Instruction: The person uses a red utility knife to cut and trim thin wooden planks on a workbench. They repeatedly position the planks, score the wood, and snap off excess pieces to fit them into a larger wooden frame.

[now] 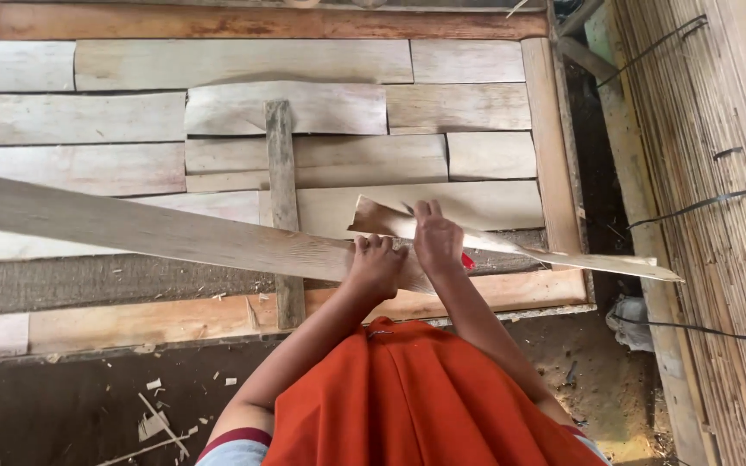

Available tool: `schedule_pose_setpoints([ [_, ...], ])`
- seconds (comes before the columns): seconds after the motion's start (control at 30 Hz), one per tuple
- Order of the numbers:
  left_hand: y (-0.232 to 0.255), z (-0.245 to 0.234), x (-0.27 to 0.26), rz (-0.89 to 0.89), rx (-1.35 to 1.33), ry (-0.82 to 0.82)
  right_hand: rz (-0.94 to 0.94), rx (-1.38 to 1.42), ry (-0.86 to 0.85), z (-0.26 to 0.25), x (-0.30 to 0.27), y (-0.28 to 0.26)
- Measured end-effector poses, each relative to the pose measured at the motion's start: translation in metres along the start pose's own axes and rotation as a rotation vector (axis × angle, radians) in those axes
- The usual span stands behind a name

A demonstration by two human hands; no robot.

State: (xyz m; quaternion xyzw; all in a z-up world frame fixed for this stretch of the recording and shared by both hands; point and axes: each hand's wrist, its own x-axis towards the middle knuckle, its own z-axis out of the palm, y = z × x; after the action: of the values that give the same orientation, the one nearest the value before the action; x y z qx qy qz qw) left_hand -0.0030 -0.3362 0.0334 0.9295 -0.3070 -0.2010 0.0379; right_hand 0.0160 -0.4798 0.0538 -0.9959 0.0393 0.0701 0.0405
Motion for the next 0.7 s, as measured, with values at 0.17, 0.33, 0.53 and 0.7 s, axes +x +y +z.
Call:
schedule_pose_setpoints([
  [0.17, 0.02, -0.016, 0.02, 0.047, -0.016, 0.023, 0.096, -0.189, 0.155, -0.01, 0.014, 0.054],
  [0.33, 0.048, -0.041, 0.046, 0.058, -0.06, 0.092, 0.098, 0.246, 0.442, -0.04, 0.032, 0.091],
  [0.53, 0.092, -0.038, 0.073, 0.048, -0.102, 0.109, 0.134, 0.325, 0.507, -0.059, 0.037, 0.143],
  [0.7, 0.115, -0.016, 0.095, 0.052, -0.066, 0.235, 0.118, 0.332, 0.104, -0.002, 0.044, 0.168],
])
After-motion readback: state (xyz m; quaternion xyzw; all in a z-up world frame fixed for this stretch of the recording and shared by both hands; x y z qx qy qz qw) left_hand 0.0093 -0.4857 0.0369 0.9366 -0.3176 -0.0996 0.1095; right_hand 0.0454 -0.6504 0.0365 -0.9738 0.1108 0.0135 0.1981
